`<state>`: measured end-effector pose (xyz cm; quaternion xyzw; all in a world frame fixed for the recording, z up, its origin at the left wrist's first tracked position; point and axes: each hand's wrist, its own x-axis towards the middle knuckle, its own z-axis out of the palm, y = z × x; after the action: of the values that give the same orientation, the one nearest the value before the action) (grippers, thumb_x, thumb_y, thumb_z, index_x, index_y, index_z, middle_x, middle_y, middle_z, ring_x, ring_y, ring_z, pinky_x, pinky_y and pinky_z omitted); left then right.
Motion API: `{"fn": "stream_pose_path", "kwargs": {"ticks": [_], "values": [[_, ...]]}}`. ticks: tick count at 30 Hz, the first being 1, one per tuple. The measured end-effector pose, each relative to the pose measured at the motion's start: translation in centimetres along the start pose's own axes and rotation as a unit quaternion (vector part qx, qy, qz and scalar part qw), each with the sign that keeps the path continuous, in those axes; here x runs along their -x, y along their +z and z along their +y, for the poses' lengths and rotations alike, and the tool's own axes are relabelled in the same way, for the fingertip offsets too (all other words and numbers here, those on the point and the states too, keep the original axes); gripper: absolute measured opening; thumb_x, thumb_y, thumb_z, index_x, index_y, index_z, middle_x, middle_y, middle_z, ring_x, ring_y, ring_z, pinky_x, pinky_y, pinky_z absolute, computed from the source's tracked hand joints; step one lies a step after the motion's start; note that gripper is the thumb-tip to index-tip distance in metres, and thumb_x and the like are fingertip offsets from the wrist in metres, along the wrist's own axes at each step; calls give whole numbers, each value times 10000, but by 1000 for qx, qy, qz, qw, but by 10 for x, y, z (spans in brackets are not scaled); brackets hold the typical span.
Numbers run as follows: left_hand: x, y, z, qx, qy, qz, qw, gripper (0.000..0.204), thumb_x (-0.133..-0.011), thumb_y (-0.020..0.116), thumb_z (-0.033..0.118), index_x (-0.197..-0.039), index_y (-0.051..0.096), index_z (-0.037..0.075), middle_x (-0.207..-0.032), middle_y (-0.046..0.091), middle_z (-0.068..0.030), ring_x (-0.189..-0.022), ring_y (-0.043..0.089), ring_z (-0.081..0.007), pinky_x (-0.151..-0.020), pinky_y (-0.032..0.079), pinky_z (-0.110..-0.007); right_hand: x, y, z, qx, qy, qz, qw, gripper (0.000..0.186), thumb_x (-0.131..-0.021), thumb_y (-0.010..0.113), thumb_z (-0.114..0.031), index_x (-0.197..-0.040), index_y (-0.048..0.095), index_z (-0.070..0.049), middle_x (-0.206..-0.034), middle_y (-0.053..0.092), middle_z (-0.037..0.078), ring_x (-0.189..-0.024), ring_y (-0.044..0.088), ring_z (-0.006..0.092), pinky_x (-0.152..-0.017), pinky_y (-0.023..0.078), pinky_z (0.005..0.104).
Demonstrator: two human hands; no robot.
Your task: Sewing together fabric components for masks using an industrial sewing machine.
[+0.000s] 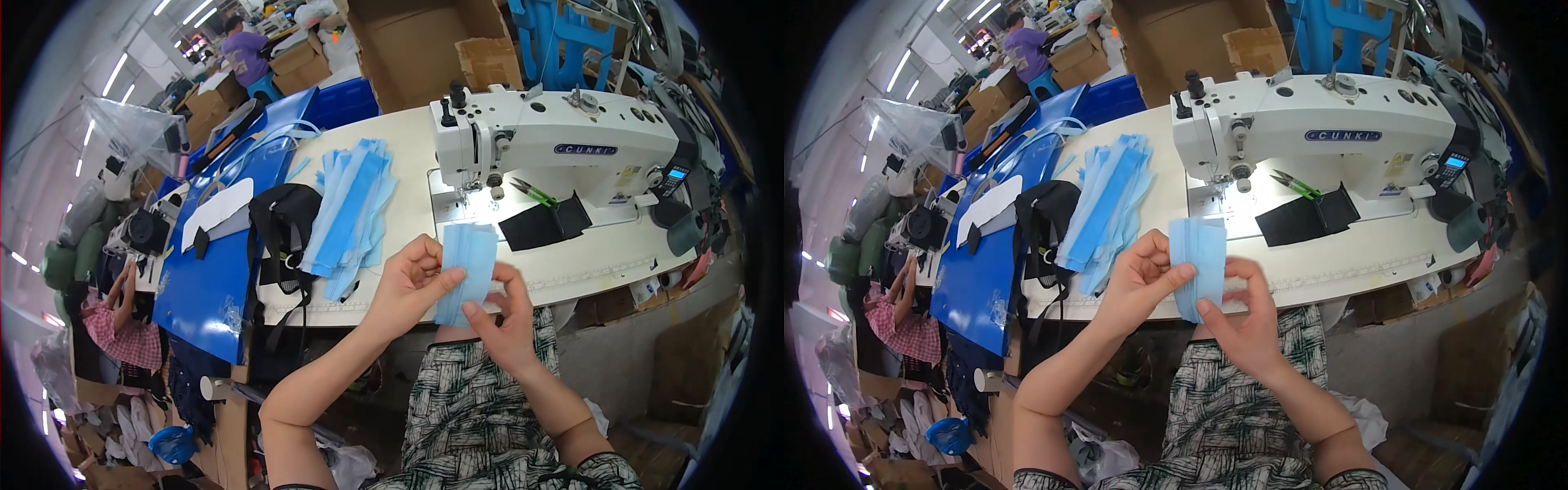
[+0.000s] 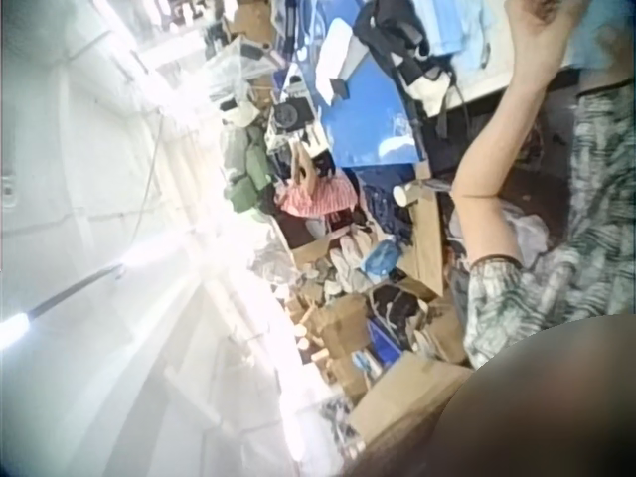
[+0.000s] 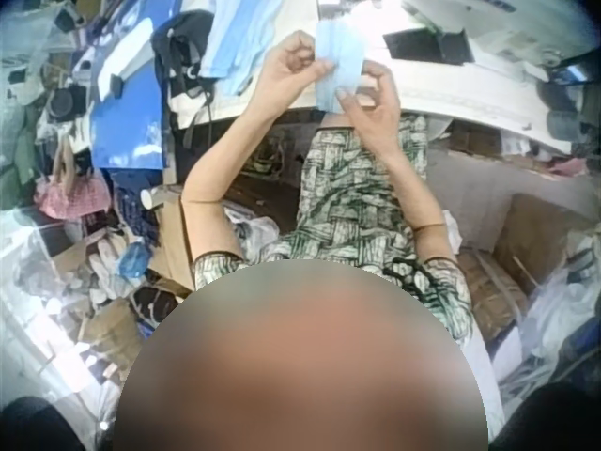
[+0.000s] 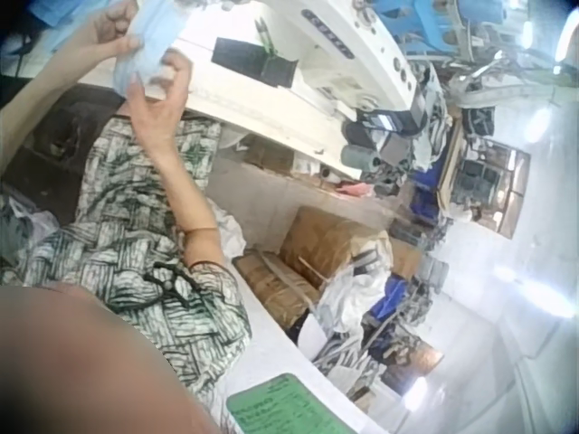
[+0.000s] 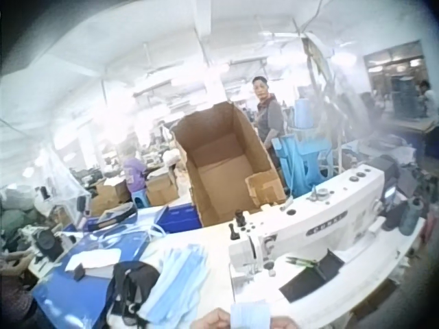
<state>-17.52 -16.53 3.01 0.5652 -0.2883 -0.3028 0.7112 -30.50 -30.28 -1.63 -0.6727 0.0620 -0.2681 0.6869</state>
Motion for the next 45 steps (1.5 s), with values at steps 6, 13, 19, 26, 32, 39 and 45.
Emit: {"fn": "stream_pose_path", "kwargs": {"ticks": [6,13,19,26,32,39,45], "values": [[3,0,3,75,-6,-10,997,196,-982,694,23,-1078,524,36,-1049,750,-103,-970,697,-104,-882,543,-260,-21,-11,-5,-167,66,-62,982,483,-972,719,-171,-1366,511,13,-1316,600,122,-1178,604,162,-958,511,322],[0,2,1,81,-10,62,995,374,-972,711,37,-1298,542,-32,-1087,763,-131,-985,714,-137,-914,553,-273,-12,0,-1,-141,110,-91,980,222,-1022,676,-159,-1133,592,14,-999,695,35,-904,641,53,-766,535,223],[-17,-10,-4,-1,-84,81,993,307,-951,759,105,-1201,642,-30,-1050,762,-95,-936,715,-129,-850,573,-270,-9,-5,2,-55,146,-89,984,188,-1063,610,-194,-1046,572,-11,-904,681,25,-798,602,25,-652,497,192],[-37,-17,-26,28,-82,98,991,252,-984,723,136,-1184,654,0,-1017,766,-63,-886,720,-109,-801,583,-276,17,-12,21,-17,171,-78,982,229,-1069,602,-235,-1116,590,-12,-916,671,11,-786,595,39,-673,495,232],[-55,-32,-48,50,-102,143,983,221,-986,712,117,-1170,659,9,-1011,770,-57,-875,720,-109,-790,580,-269,46,-44,35,-96,280,-82,952,205,-1061,618,-204,-1124,622,-8,-847,663,-26,-721,555,10,-642,462,207],[-70,-42,-69,1,-113,130,985,224,-960,725,79,-1149,664,-26,-995,769,-70,-866,722,-132,-779,575,-269,52,-55,31,6,265,-69,962,174,-1059,620,-188,-1087,644,-18,-805,665,-36,-674,535,-3,-594,433,193],[-99,-47,-104,-212,18,120,970,289,-866,780,74,-1119,675,-17,-950,769,-104,-806,720,-173,-743,555,-318,52,-37,42,-36,257,-17,966,133,-1060,611,-146,-1099,610,-19,-776,671,-28,-659,536,-5,-583,432,192]]}}
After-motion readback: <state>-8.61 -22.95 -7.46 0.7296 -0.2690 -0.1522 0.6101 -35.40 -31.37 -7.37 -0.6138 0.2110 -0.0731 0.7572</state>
